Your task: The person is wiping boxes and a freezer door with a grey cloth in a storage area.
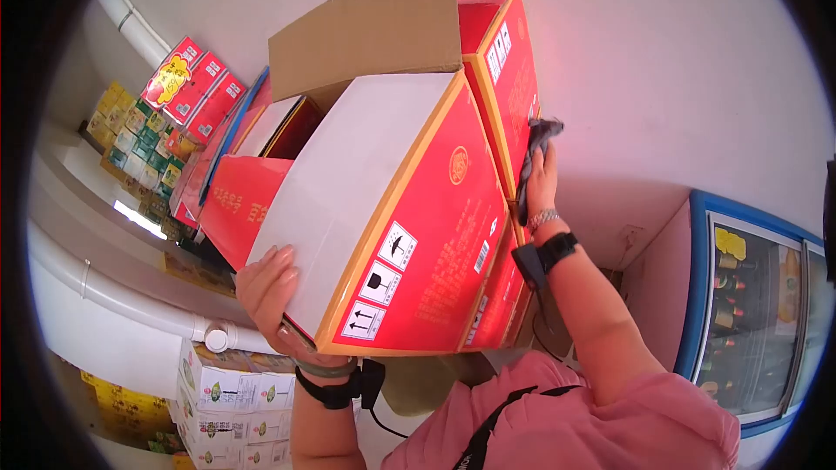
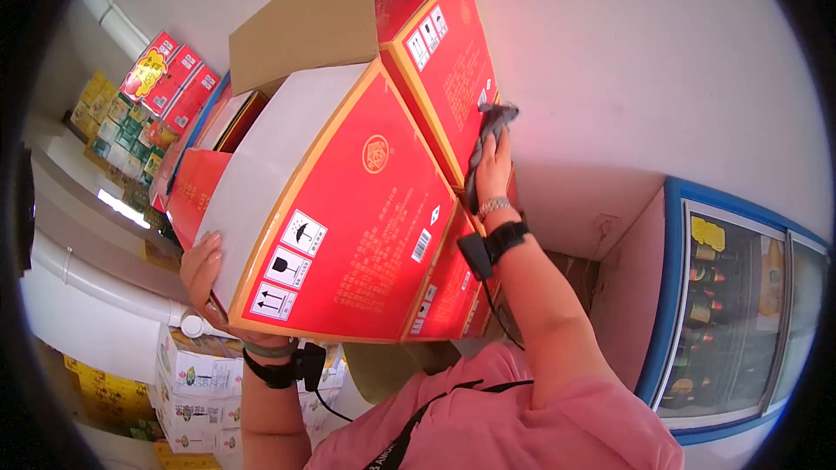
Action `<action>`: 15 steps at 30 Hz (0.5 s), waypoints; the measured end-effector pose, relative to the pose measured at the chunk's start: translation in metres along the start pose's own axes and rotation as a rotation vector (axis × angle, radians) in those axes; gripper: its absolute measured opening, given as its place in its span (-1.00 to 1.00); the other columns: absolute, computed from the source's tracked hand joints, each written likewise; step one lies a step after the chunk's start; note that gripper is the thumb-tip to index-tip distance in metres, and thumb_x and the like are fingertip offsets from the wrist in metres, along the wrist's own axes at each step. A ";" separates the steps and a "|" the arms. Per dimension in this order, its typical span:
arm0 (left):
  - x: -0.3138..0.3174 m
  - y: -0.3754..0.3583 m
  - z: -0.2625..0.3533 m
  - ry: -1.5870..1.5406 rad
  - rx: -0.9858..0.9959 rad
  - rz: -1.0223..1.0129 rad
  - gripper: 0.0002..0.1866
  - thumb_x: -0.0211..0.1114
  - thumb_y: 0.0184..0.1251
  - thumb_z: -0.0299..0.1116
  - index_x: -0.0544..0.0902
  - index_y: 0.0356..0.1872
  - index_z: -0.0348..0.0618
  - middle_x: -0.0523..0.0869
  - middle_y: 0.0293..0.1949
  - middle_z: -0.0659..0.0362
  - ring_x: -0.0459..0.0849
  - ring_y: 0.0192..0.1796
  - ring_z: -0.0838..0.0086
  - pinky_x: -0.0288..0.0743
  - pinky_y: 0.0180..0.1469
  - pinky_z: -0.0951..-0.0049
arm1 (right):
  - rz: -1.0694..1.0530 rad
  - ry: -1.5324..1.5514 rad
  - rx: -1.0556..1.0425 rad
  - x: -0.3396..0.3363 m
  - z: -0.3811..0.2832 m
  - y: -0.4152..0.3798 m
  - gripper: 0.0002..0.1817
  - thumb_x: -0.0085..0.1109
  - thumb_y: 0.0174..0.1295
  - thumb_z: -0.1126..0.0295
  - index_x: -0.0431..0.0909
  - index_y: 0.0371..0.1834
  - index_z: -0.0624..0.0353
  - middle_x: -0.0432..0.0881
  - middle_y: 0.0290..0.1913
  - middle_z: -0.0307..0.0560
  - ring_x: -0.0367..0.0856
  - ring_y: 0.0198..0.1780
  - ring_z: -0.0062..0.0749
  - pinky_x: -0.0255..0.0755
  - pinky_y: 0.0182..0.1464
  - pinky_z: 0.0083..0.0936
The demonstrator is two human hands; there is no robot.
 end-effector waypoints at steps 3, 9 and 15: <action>0.000 0.002 -0.001 -0.028 -0.005 -0.010 -0.34 0.45 0.23 0.16 0.40 0.10 -0.09 0.58 0.09 0.04 0.60 0.21 0.12 0.41 0.36 -0.02 | 0.011 -0.055 0.035 -0.004 -0.033 -0.064 -0.43 -0.13 0.59 0.23 0.21 0.49 0.43 0.31 0.49 0.32 0.23 0.55 0.05 0.07 0.55 -0.30; 0.001 0.000 0.005 0.043 -0.028 0.014 -0.25 0.50 0.14 0.23 0.38 0.11 -0.08 0.57 0.11 0.04 0.58 0.24 0.16 0.40 0.38 -0.01 | -0.180 0.037 -0.427 0.025 -0.185 -0.075 -0.46 -0.04 0.53 0.32 0.23 0.50 0.34 0.28 0.52 0.24 0.17 0.58 0.06 0.02 0.57 -0.26; 0.001 -0.003 0.001 0.060 -0.012 -0.004 -0.20 0.53 0.08 0.27 0.37 0.11 -0.06 0.57 0.12 0.05 0.56 0.25 0.16 0.39 0.38 -0.01 | -0.195 0.050 -0.551 0.052 -0.234 0.058 -0.43 -0.08 0.54 0.21 0.24 0.49 0.33 0.29 0.51 0.24 0.20 0.56 0.05 0.07 0.56 -0.29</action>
Point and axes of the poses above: each hand's wrist, its own y-axis towards the middle knuckle, its own x-axis out of the palm, z = x × y, the point moved 10 cm from there along y, towards the middle knuckle
